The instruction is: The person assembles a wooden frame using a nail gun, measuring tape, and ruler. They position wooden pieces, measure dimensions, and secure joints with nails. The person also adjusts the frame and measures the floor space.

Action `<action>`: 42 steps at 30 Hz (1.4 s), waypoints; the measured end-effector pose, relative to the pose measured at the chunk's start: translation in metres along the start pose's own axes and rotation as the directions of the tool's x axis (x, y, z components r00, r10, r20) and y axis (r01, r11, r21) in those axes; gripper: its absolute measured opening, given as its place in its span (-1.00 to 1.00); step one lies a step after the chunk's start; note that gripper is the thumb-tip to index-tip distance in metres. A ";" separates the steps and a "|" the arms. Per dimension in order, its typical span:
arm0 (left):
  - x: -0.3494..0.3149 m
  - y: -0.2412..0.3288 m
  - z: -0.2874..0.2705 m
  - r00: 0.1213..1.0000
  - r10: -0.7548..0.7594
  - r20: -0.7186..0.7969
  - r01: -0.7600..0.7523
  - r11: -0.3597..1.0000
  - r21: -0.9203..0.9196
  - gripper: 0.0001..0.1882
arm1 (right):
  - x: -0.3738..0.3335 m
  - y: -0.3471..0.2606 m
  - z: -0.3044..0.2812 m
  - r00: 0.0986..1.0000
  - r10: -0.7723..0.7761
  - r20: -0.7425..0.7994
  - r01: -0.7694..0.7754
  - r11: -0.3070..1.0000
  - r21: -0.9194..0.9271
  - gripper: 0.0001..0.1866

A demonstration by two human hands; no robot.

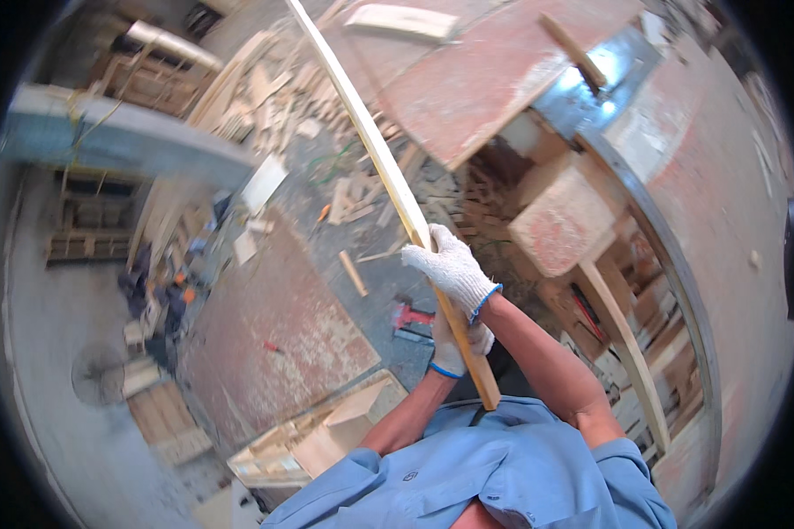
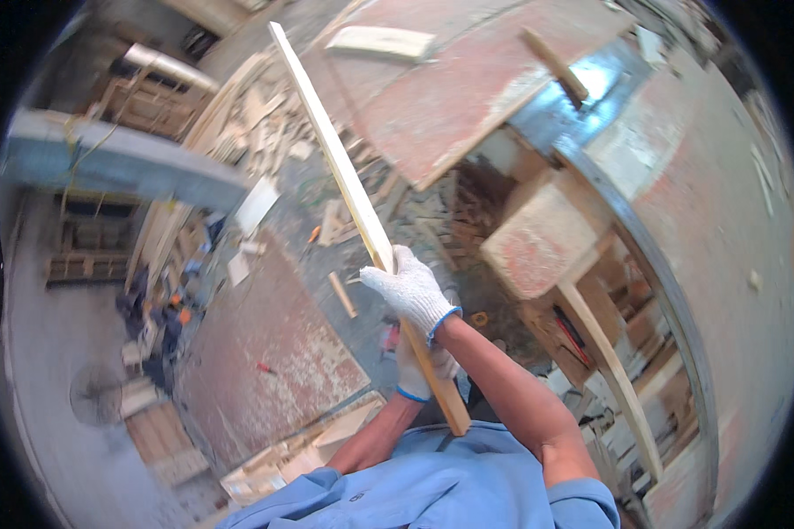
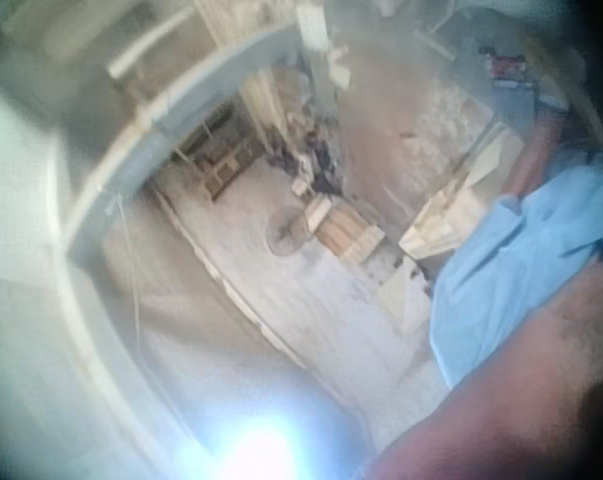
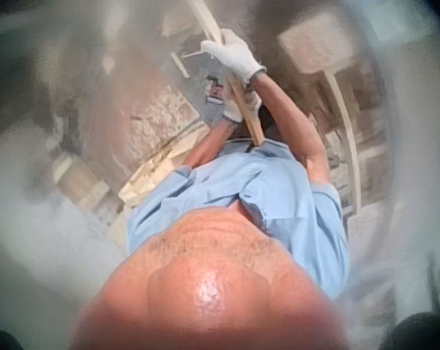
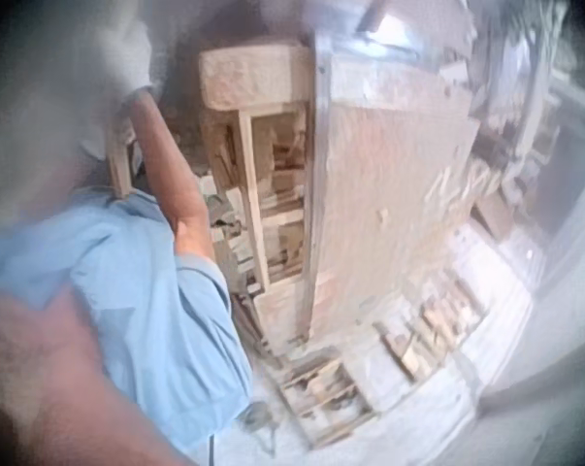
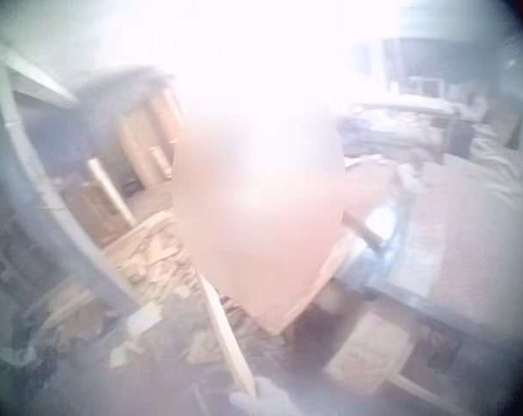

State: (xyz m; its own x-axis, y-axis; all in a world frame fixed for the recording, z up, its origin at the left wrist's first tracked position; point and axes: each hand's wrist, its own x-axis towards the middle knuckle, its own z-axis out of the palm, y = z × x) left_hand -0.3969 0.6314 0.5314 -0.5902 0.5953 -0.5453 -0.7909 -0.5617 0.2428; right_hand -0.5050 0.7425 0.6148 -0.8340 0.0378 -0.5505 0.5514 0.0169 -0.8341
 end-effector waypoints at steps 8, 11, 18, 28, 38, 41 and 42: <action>0.074 -0.007 0.070 0.929 -0.362 0.079 0.055 0.346 0.937 -0.65 | -0.076 0.045 -0.144 0.752 -0.157 -0.640 -0.024 0.964 -0.264 -0.50; 0.090 0.012 0.100 0.929 -0.214 0.303 -0.272 0.163 0.949 -0.74 | -0.140 0.084 -0.191 0.624 -0.256 -0.738 -0.091 0.915 -0.394 -0.45; 0.161 0.001 0.208 0.512 -0.265 0.817 -0.854 -0.257 0.452 -0.69 | -0.260 0.144 -0.263 0.545 -0.256 -0.799 -0.397 0.760 -0.514 -0.59; 0.259 -0.146 0.316 0.330 -0.655 0.680 -0.870 -0.491 -0.050 -0.53 | -0.335 0.223 -0.381 0.481 -0.379 -0.791 -0.474 0.646 -0.598 -0.63; 0.298 -0.226 0.345 0.652 -0.709 0.268 -0.724 -0.687 -0.055 -0.64 | -0.334 0.300 -0.478 0.417 -0.553 -0.721 -0.418 0.588 -0.693 -0.64; 0.295 -0.217 0.328 0.677 -0.670 0.304 -0.717 -0.695 0.064 -0.64 | -0.324 0.308 -0.489 0.426 -0.548 -0.720 -0.375 0.617 -0.692 -0.67; 0.283 -0.228 0.326 0.743 -0.616 0.261 -0.669 -0.676 0.308 -0.65 | -0.324 0.324 -0.492 0.384 -0.577 -0.720 -0.354 0.629 -0.692 -0.66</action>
State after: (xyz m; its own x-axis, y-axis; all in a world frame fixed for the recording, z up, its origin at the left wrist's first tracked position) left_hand -0.4366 1.1155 0.5830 0.0066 0.9383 -0.3457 0.8800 0.1587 0.4477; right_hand -0.0458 1.2272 0.5403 -0.6229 0.7246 0.2949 0.6572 0.6892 -0.3053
